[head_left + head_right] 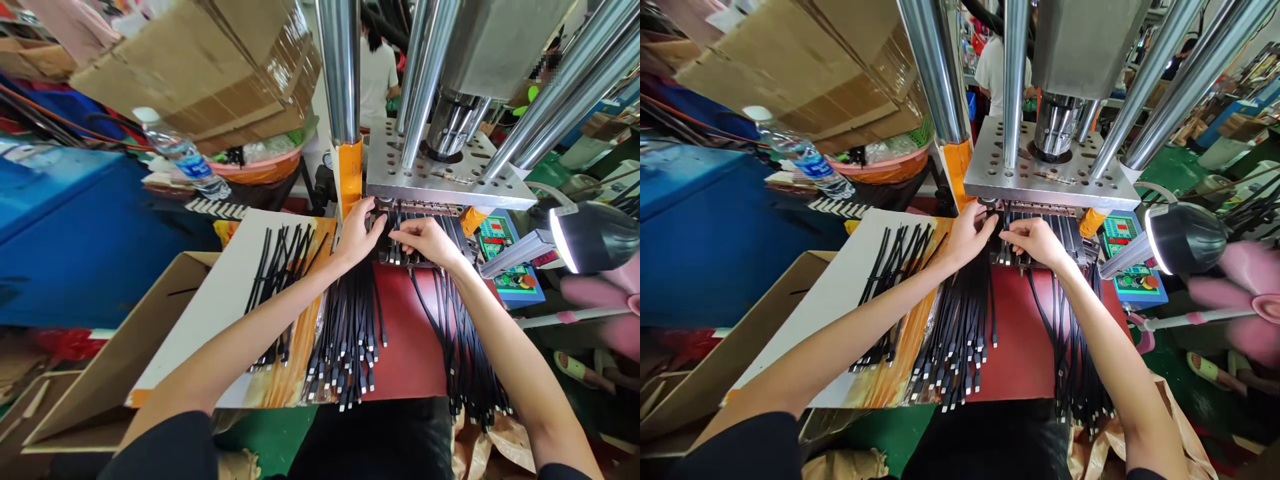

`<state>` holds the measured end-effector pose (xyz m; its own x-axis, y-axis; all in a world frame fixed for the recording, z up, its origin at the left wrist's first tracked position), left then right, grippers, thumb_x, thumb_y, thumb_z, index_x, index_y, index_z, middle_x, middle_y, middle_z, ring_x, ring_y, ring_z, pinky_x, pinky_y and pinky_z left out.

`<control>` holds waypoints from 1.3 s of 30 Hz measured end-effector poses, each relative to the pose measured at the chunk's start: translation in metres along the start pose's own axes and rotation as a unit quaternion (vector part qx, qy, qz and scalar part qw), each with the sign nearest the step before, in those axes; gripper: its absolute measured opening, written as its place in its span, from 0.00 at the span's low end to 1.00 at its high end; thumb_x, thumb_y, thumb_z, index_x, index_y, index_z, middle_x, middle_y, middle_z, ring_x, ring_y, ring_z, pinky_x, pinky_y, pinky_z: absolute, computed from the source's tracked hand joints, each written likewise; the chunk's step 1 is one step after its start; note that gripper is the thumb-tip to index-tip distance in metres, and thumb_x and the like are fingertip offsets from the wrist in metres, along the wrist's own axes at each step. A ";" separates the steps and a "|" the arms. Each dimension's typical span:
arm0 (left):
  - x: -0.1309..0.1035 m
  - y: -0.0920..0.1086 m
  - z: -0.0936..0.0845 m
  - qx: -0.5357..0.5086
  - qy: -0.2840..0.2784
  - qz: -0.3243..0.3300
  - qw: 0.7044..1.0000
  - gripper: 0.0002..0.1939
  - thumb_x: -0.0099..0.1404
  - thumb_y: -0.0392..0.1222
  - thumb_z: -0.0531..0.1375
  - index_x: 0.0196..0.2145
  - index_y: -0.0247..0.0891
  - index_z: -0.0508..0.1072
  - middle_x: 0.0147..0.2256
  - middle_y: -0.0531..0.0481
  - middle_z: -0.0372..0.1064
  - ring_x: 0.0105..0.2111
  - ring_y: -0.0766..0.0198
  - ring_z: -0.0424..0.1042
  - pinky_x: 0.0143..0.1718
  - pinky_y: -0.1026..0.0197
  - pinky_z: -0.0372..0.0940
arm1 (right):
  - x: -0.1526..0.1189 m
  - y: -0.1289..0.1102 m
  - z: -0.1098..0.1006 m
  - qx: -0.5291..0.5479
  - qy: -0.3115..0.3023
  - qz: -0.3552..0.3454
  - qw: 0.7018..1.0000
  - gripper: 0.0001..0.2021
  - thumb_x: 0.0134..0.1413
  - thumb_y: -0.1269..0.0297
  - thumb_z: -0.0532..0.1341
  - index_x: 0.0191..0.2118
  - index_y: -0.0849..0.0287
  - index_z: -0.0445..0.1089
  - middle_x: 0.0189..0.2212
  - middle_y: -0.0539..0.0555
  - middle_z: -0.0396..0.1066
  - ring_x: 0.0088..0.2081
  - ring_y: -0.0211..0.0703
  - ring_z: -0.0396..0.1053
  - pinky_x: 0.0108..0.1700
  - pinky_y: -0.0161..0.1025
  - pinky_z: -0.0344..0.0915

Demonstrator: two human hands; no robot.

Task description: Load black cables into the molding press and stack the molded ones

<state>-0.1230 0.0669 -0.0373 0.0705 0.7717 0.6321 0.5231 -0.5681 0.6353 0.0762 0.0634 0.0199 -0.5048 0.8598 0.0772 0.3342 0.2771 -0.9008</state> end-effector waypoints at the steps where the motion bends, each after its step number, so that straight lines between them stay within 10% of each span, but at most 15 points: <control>1: -0.010 0.003 -0.009 0.008 -0.010 0.043 0.999 0.18 0.77 0.40 0.58 0.61 0.35 0.70 0.59 0.35 0.73 0.59 0.52 0.75 0.61 0.46 0.73 | 0.006 0.004 0.002 0.002 0.000 -0.001 1.000 0.27 0.52 0.38 0.71 0.24 0.58 0.68 0.20 0.47 0.67 0.23 0.37 0.67 0.30 0.35 0.65; 6: -0.045 0.012 -0.041 0.108 -0.154 0.266 0.945 0.18 0.76 0.41 0.61 0.60 0.37 0.74 0.64 0.34 0.71 0.64 0.47 0.72 0.65 0.42 0.72 | 0.011 0.019 0.003 -0.033 0.009 -0.024 0.999 0.23 0.58 0.43 0.69 0.25 0.57 0.69 0.19 0.45 0.63 0.21 0.37 0.66 0.26 0.35 0.63; 14: -0.038 0.012 -0.040 0.145 -0.184 0.325 0.916 0.21 0.75 0.42 0.61 0.63 0.35 0.73 0.61 0.36 0.75 0.63 0.47 0.73 0.64 0.41 0.74 | 0.012 0.023 0.001 -0.088 0.046 -0.084 0.992 0.22 0.62 0.45 0.67 0.27 0.59 0.75 0.26 0.49 0.69 0.23 0.35 0.62 0.27 0.36 0.58; 33: -0.053 0.043 -0.029 0.262 -0.256 0.205 0.908 0.26 0.76 0.48 0.60 0.67 0.37 0.69 0.67 0.32 0.67 0.70 0.39 0.62 0.67 0.33 0.65 | 0.015 0.030 0.004 -0.014 0.073 -0.027 0.997 0.21 0.54 0.43 0.71 0.35 0.59 0.72 0.28 0.49 0.73 0.22 0.36 0.65 0.21 0.33 0.62; 39: -0.066 0.063 -0.017 0.332 -0.243 0.167 0.896 0.28 0.77 0.48 0.59 0.68 0.32 0.68 0.71 0.26 0.60 0.73 0.36 0.58 0.65 0.36 0.67 | -0.011 0.019 0.007 -0.192 0.188 -0.066 0.961 0.14 0.66 0.68 0.59 0.50 0.61 0.79 0.43 0.58 0.76 0.35 0.43 0.74 0.42 0.42 0.73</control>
<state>-0.1094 -0.0250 -0.0316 0.5937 0.7158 0.3675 0.7829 -0.6193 -0.0585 0.0831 0.0560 -0.0007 -0.2630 0.8806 0.3942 0.5919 0.4700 -0.6548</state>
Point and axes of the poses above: each hand's wrist, its own x-axis towards the middle knuckle, its own z-axis out of the palm, y = z × x, the point moved 1 cm from there along x, towards the middle knuckle
